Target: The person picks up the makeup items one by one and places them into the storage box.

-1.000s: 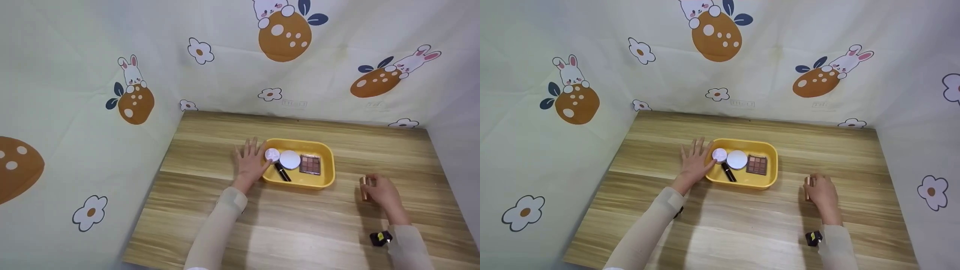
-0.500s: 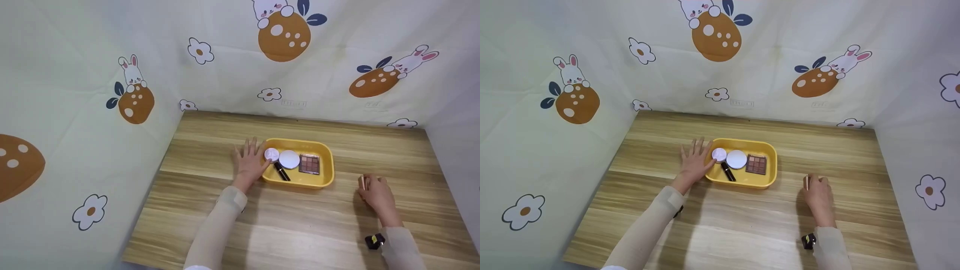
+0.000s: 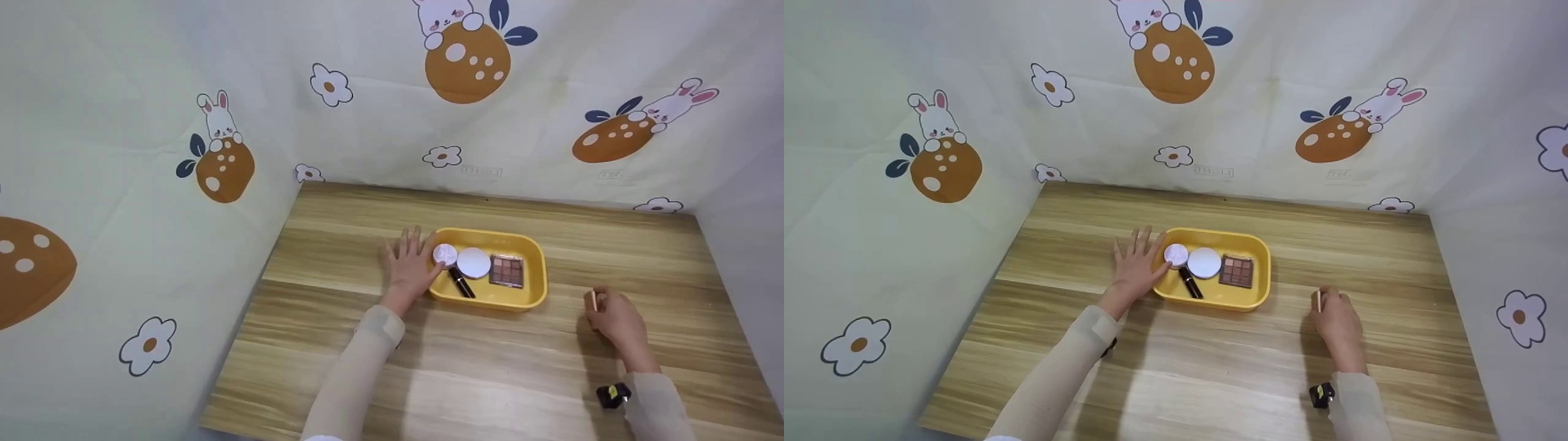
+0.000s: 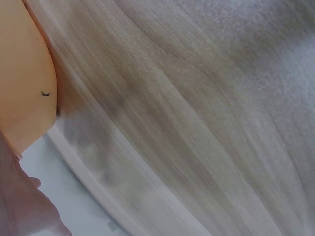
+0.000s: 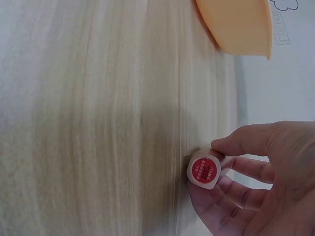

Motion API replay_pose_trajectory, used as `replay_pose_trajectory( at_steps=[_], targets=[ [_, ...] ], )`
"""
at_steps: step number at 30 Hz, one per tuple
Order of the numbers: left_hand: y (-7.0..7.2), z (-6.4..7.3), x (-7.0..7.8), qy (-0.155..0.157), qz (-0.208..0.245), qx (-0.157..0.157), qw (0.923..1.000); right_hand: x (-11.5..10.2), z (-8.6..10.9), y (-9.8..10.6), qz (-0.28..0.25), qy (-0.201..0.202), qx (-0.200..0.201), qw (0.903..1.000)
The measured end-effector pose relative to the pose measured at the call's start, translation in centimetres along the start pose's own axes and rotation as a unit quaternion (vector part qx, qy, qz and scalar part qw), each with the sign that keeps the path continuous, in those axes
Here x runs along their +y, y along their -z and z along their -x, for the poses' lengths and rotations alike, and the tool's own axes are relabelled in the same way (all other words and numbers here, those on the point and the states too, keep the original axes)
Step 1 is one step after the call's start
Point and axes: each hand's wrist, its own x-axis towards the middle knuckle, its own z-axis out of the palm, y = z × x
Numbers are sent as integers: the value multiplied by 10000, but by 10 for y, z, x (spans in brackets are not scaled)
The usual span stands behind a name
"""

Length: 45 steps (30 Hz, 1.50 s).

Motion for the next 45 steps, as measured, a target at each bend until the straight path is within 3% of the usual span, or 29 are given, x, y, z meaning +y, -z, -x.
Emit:
replay_pose_trajectory(
  at_steps=[12,28,34,45],
  targets=[
    [0,1,1,76,-255,-138,9996,-30,-7,21,-546,-230,-288,9978],
    [-1,-1,-1,36,-3,-16,10000,-91,-25,42,-1142,505,164,9920],
    [-1,-1,0,35,-105,-51,9999,-111,-29,42,-957,584,199,9935],
    [-2,-1,-1,30,-78,-57,9999,-146,-37,25,-1090,689,-111,9916]
  ],
)
